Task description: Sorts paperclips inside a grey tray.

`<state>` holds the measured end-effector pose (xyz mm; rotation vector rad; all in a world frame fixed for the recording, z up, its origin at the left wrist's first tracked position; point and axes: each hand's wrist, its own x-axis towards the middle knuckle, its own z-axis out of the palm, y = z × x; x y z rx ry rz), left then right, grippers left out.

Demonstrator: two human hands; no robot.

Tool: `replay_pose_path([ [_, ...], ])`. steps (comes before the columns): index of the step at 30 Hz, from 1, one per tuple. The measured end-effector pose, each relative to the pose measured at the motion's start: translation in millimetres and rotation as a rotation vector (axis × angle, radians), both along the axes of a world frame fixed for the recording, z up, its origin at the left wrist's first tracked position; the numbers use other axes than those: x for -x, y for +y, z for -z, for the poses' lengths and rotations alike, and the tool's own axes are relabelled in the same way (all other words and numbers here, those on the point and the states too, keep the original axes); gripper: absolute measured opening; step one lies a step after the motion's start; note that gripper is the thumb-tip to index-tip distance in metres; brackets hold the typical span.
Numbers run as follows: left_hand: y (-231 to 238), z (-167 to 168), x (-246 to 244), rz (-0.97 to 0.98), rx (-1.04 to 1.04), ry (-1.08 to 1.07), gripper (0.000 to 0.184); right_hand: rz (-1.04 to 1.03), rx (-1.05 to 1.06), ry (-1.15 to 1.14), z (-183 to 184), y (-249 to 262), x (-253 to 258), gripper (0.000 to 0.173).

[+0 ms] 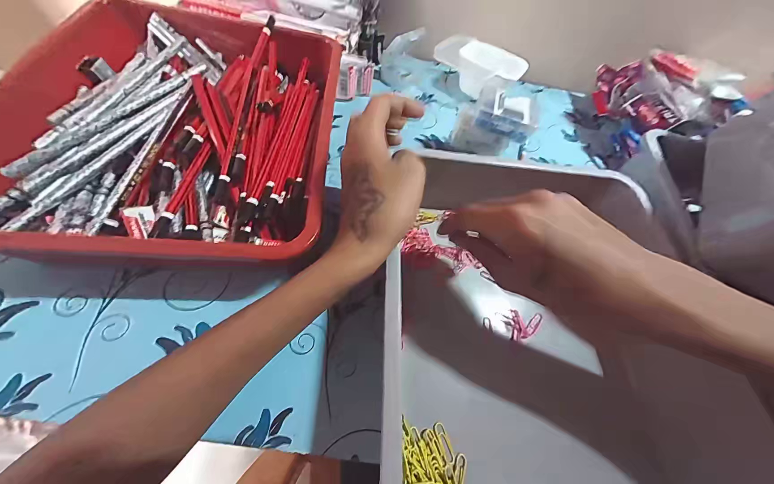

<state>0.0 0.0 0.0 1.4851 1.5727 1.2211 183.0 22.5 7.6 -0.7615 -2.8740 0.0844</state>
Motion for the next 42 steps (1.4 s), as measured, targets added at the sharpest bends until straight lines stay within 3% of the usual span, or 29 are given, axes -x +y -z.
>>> replay_pose_path([
  [5, 31, 28, 1, 0.033, 0.087, -0.235, 0.038, 0.143, 0.047, -0.087, 15, 46, 5, 0.017],
  [8, 30, 27, 2, 0.055, 0.05, -0.187, 0.04, 0.185, 0.141, -0.158, 15, 45, 6, 0.017],
  [12, 30, 27, 3, 0.067, 0.033, -0.153, 0.041, 0.141, 0.201, -0.084, 12, 42, -5, 0.013],
  [16, 30, 27, 2, 0.066, 0.024, -0.142, 0.041, 0.129, 0.197, -0.06, 17, 42, -1, 0.02],
  [24, 31, 28, 4, 0.079, 0.012, -0.108, 0.041, 0.105, 0.117, 0.071, 17, 40, -3, 0.017],
  [28, 31, 27, 3, 0.081, 0.011, -0.085, 0.039, 0.138, 0.199, -0.054, 17, 49, 5, 0.018],
  [42, 31, 28, 5, 0.102, -0.005, -0.05, 0.04, 0.055, 0.338, -0.005, 23, 58, -1, 0.018],
])
